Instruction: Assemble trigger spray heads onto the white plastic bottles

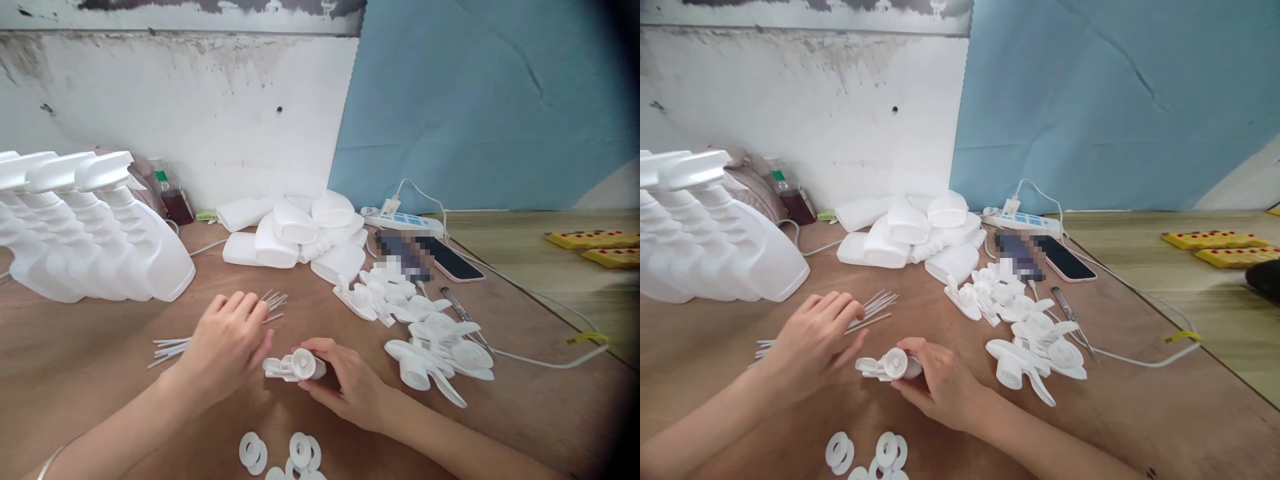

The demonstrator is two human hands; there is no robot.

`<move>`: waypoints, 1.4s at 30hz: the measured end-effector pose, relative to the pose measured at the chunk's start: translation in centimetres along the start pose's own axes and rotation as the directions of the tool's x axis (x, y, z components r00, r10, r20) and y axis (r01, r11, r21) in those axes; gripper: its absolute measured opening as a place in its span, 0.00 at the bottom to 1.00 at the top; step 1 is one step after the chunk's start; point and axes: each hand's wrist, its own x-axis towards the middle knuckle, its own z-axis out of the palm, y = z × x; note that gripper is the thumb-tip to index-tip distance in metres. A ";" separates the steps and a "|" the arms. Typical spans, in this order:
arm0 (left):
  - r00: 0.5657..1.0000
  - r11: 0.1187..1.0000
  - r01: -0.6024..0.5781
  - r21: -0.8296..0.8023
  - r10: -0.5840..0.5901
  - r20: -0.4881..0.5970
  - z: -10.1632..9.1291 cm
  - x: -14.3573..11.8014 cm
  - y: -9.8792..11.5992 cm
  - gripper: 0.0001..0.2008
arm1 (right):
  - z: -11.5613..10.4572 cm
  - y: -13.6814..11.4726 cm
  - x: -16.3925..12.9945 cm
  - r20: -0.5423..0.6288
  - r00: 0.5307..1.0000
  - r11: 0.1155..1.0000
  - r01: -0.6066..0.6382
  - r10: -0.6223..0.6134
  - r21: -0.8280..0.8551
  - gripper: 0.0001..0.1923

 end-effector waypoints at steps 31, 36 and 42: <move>0.631 0.955 0.161 0.248 -0.293 0.718 -1.8 0.9 -3.2 0.10 | 0.1 0.0 -0.2 0.037 0.999 1.000 -0.008 0.008 -0.006 0.15; 0.681 0.971 0.138 0.194 -0.235 0.694 -1.5 0.1 -4.0 0.12 | 0.1 0.1 -0.2 0.045 0.999 1.000 -0.011 0.011 -0.008 0.14; 0.726 0.964 0.183 0.193 -0.265 0.635 -4.3 -1.2 -2.4 0.10 | -0.1 -0.1 -0.1 0.063 0.997 0.999 -0.038 0.037 0.001 0.14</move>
